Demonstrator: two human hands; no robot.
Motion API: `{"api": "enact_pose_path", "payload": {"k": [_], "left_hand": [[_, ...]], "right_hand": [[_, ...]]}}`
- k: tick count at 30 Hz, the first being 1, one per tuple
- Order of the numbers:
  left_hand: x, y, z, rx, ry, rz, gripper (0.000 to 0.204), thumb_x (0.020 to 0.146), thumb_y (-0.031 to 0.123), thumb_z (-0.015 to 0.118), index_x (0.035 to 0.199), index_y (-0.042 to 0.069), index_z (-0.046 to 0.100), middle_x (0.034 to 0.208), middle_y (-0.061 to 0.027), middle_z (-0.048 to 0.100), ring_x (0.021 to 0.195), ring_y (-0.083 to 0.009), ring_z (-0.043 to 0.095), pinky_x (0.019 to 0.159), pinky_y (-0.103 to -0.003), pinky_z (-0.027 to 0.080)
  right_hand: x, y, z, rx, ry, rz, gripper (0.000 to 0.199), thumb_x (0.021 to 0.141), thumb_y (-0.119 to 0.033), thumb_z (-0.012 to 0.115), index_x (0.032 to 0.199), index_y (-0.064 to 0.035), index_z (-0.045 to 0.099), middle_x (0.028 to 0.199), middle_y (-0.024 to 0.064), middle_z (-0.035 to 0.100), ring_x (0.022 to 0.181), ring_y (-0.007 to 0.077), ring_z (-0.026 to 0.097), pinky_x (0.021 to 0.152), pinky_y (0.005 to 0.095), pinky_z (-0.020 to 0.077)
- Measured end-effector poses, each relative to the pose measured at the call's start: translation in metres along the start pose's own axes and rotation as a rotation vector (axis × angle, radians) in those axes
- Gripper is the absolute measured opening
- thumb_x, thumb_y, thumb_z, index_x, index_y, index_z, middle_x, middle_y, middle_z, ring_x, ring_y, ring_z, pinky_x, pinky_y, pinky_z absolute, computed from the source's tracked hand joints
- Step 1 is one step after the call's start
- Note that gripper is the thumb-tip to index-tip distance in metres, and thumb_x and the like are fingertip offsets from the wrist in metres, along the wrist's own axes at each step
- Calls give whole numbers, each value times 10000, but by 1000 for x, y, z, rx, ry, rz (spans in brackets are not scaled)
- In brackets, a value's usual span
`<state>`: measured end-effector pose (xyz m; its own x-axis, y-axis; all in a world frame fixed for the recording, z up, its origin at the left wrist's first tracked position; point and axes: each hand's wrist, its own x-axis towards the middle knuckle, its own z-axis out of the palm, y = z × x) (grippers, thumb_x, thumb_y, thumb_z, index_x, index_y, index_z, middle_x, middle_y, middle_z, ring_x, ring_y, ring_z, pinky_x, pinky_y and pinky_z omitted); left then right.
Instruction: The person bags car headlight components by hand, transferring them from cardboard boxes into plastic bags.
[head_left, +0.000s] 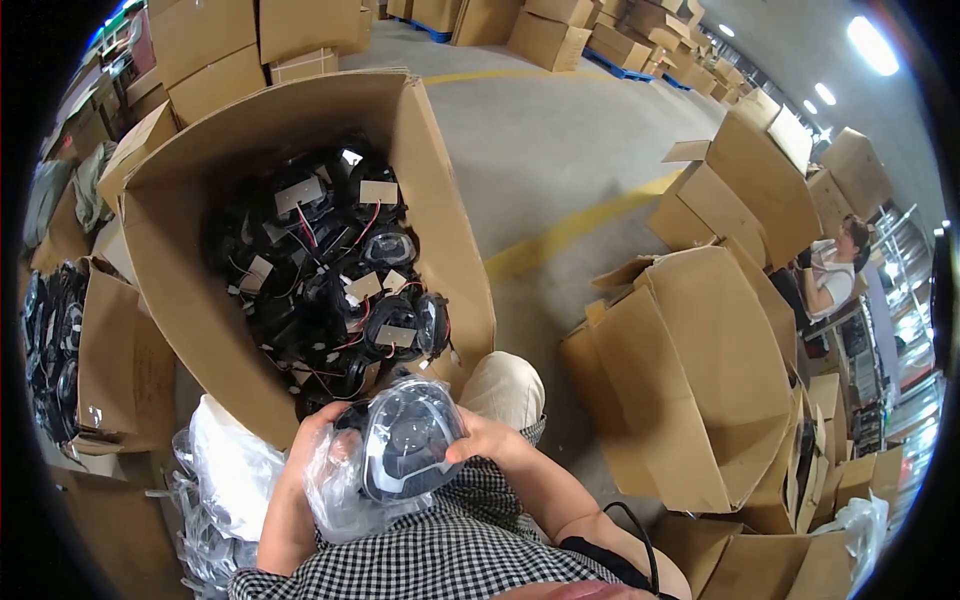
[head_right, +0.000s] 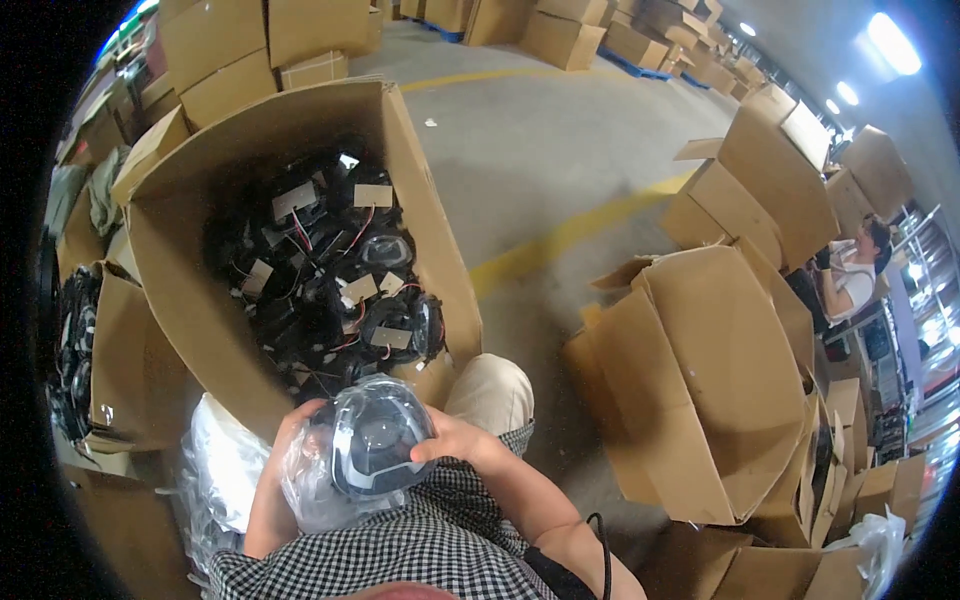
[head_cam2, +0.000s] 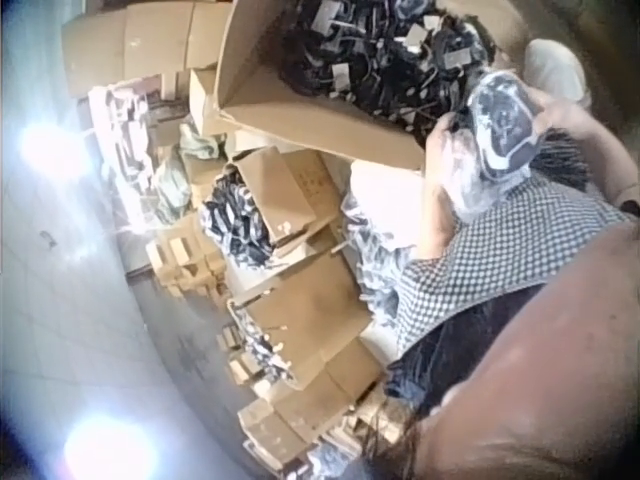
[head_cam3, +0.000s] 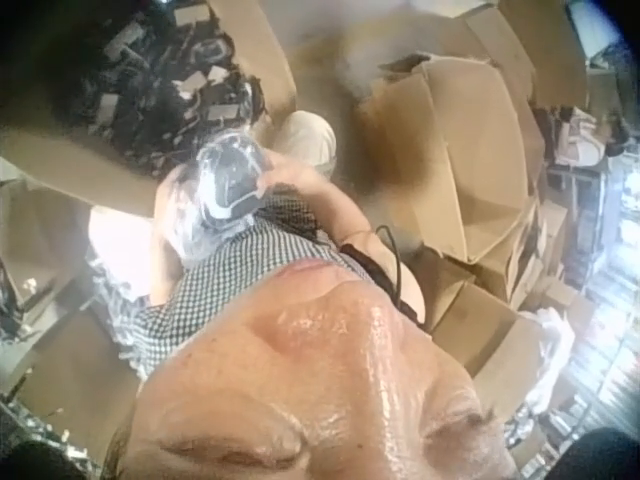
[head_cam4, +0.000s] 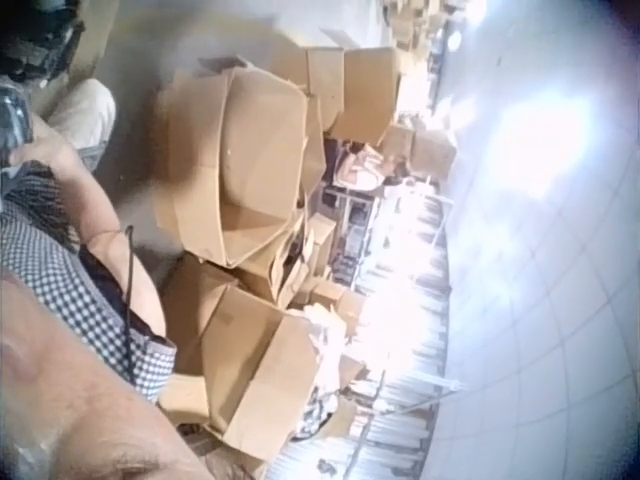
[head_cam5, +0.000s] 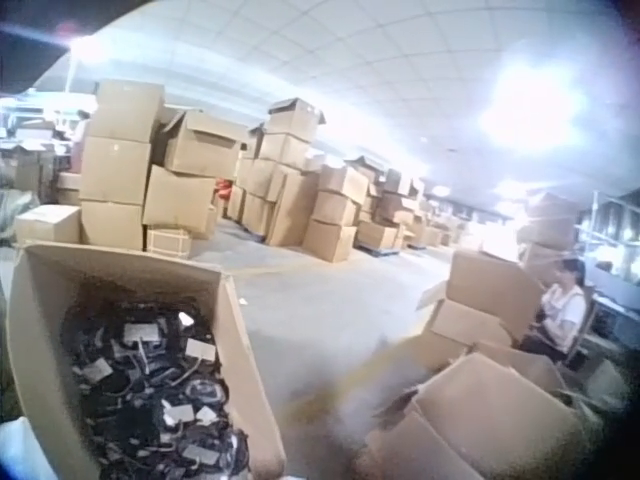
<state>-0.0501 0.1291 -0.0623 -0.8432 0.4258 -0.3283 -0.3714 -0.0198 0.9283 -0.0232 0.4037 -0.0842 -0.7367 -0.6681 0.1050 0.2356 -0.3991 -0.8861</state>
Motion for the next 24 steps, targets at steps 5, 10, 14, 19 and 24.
{"api": "enact_pose_path", "payload": {"k": [5,10,14,19,24], "left_hand": [[10,5,2,214,-21,58,423,877,192,626,1257,24,546,1007,-51,627,917,-113,560,819,-274,467],[46,57,-68,829,822,598,290,836,48,539,1118,39,605,1071,-158,657,1041,-301,620,881,-354,478],[40,91,-112,1318,1234,375,410,737,-24,531,1090,157,634,1079,-80,597,1000,-305,599,816,-409,504],[44,88,-95,1727,678,33,237,767,89,585,995,101,650,1015,-118,588,866,-307,656,701,-414,545],[40,96,-78,1668,487,-39,252,826,270,591,940,60,671,956,-153,659,889,-322,654,738,-424,541]], "right_hand": [[-15,51,-1,283,275,-18,911,754,-346,787,1434,-24,275,1356,108,466,1228,237,477,1046,396,384],[-39,67,-12,390,873,-69,539,920,-317,544,1350,-18,416,1321,134,521,1202,311,522,1028,480,416],[-39,23,-8,376,748,-312,587,916,-363,541,1412,-98,371,1378,113,476,1238,306,494,1030,486,412],[-14,15,10,649,356,-97,764,816,-442,680,1405,-63,374,1353,157,488,1234,327,495,1014,502,438],[59,33,56,495,52,427,980,749,-595,682,1430,8,314,1381,181,462,1217,308,521,1028,449,438]]}}
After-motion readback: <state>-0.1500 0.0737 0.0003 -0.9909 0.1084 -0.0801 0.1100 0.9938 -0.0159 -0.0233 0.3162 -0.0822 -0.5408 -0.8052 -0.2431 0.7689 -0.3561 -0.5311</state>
